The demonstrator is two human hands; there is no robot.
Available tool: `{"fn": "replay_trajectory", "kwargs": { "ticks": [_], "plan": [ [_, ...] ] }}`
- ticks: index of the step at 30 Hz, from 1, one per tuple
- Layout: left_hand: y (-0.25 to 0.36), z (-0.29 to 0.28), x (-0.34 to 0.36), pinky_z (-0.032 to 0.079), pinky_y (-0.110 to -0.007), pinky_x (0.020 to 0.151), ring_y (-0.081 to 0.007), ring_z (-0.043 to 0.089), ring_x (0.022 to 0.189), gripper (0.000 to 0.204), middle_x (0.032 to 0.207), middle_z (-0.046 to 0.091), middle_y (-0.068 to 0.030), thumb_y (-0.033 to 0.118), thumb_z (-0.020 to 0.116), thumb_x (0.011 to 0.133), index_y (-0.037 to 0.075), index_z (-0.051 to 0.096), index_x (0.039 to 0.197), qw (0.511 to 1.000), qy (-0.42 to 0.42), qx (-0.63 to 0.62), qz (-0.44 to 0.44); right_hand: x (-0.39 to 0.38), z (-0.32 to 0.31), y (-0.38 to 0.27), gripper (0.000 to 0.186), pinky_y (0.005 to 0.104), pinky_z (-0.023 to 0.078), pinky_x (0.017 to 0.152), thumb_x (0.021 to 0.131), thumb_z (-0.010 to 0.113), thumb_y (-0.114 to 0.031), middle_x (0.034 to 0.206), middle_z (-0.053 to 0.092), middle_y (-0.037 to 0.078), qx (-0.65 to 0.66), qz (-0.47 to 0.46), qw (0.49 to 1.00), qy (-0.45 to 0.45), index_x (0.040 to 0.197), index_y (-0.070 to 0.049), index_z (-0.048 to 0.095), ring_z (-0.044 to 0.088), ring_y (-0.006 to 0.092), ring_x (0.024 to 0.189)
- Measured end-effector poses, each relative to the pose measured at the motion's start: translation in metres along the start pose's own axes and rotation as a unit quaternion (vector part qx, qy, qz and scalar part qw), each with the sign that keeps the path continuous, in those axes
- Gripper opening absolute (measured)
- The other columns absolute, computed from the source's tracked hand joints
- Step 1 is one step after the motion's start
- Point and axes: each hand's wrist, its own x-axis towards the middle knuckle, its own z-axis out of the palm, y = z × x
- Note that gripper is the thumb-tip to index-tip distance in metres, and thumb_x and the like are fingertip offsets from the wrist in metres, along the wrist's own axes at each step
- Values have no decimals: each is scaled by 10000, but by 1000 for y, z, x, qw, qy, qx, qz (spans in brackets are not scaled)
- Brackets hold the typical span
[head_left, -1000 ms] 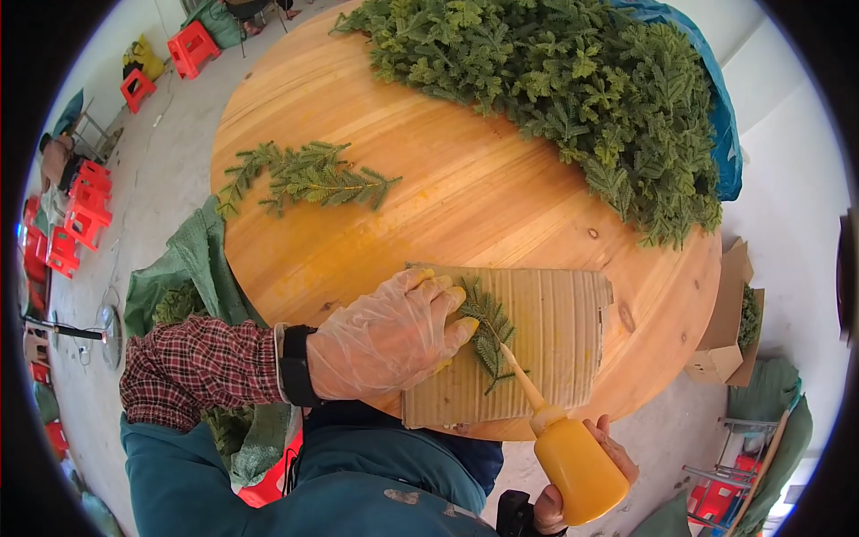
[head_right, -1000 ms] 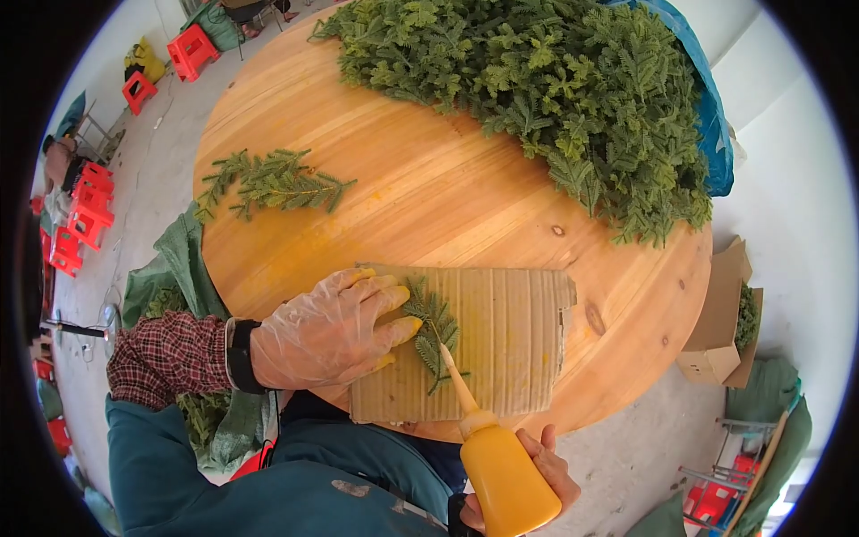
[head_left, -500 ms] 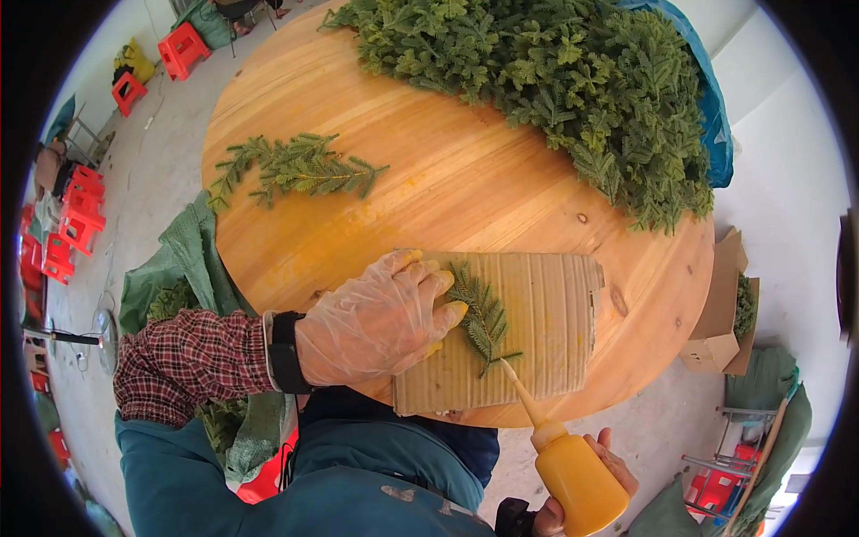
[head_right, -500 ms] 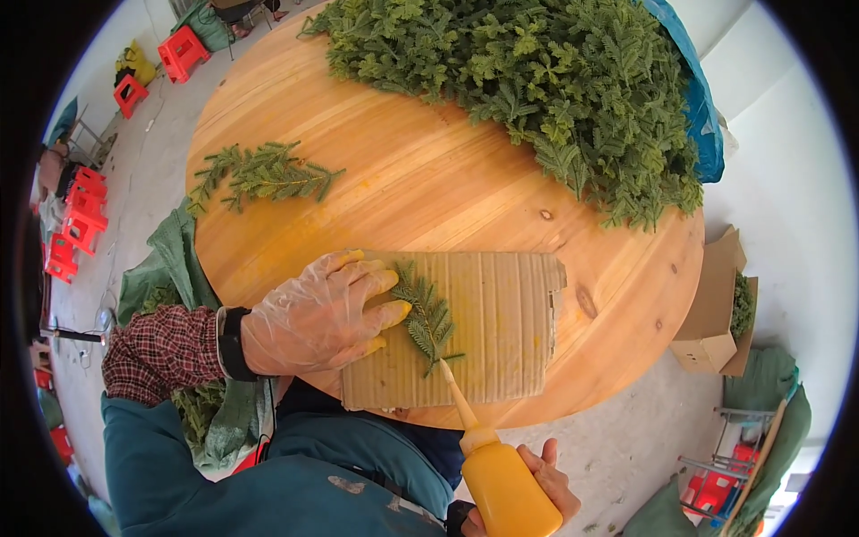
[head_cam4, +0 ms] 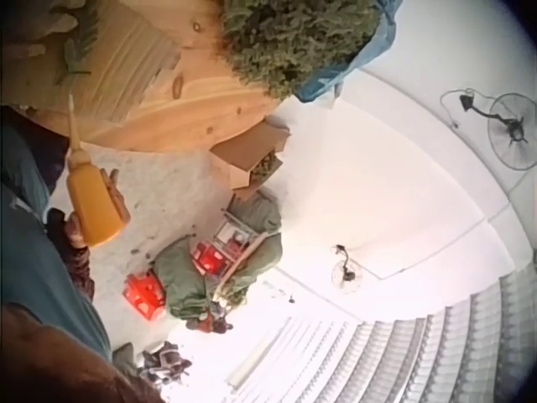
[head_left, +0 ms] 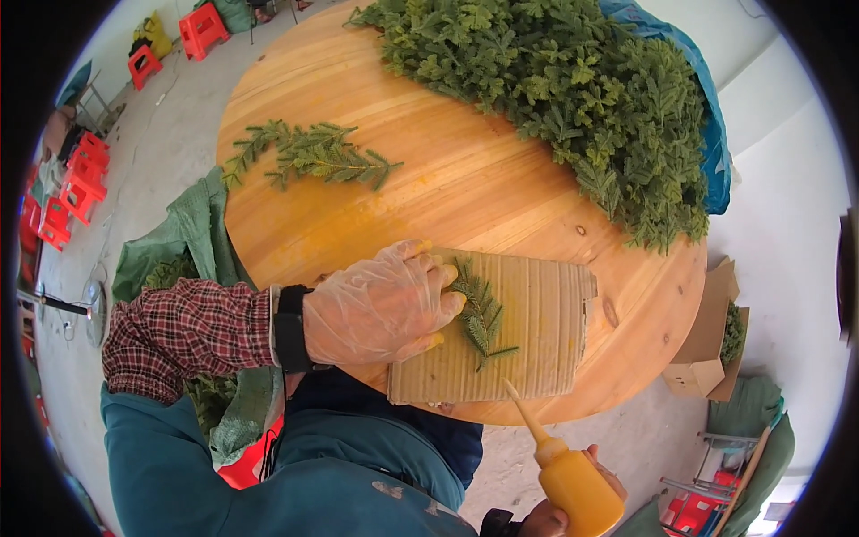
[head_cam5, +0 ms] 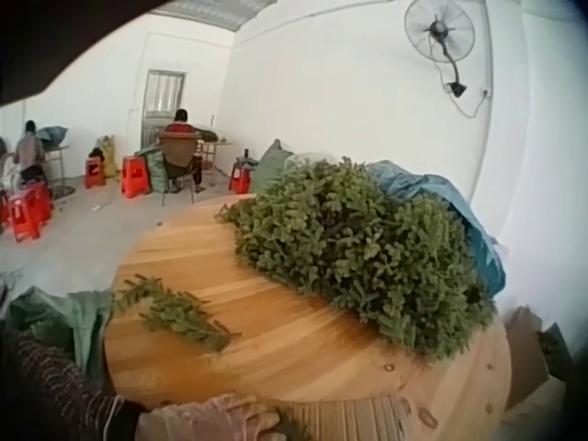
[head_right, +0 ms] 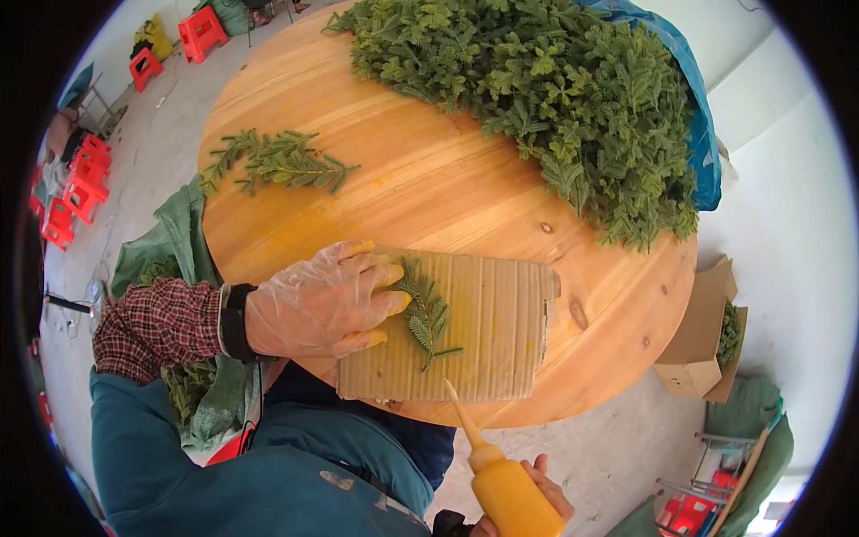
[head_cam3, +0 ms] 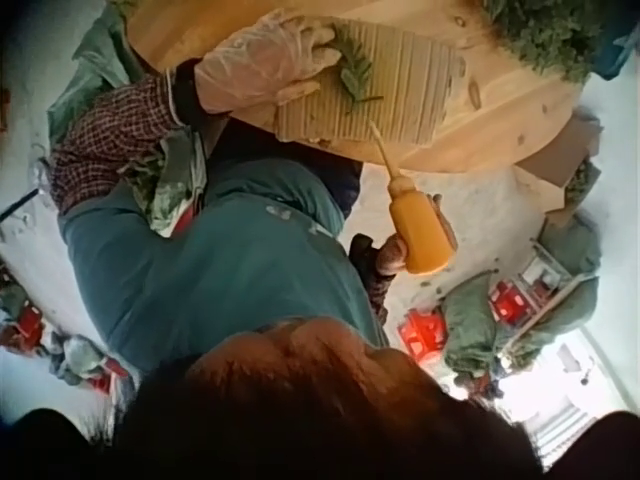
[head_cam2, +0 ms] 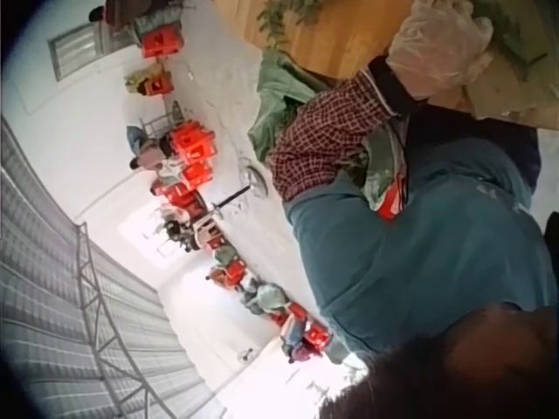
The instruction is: The person picks up a branch, places it on a piece of cardboard, and applies glue from a squeeze bottle before setting it aside. They repeat this process with several more branches taken from a pile on the table.
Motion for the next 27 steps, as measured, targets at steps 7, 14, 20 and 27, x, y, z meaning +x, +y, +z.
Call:
{"fn": "replay_trajectory", "kwargs": {
  "ticks": [7, 14, 20, 27],
  "plan": [
    [-1, -23, 23, 428, -420, 956, -255, 571, 1040, 304, 1047, 580, -119, 294, 605, 844, 77, 604, 1058, 995, 86, 40, 0, 31, -5, 34, 640, 537, 447, 988, 935, 560, -546, 1221, 596, 183, 323, 42, 945, -29, 1249, 11, 561, 570, 364, 1172],
    [7, -22, 38, 397, -442, 1038, -266, 564, 1096, 233, 1040, 601, -121, 104, 519, 860, 92, 596, 1080, 991, -65, -15, 116, 60, 67, 32, 554, 458, 530, 956, 1001, 508, -427, 1331, 553, 198, 519, 159, 839, 36, 1356, -6, 442, 600, 310, 1145],
    [-82, -44, -9, 404, -446, 1014, -304, 583, 1075, 380, 1035, 628, -128, 230, 636, 765, 41, 596, 1093, 980, -57, 188, -43, 62, 74, 34, 553, 422, 534, 894, 996, 515, -447, 1304, 571, 189, 523, 172, 835, 18, 1339, -16, 463, 609, 305, 1111],
    [-155, -73, 29, 475, -441, 866, -335, 623, 927, 324, 900, 647, -144, 220, 648, 711, 4, 633, 951, 982, -115, 123, -82, 69, 79, 40, 538, 398, 512, 870, 988, 531, -442, 1261, 593, 180, 541, 190, 819, 21, 1313, -15, 482, 614, 298, 1060]
  ]
}}
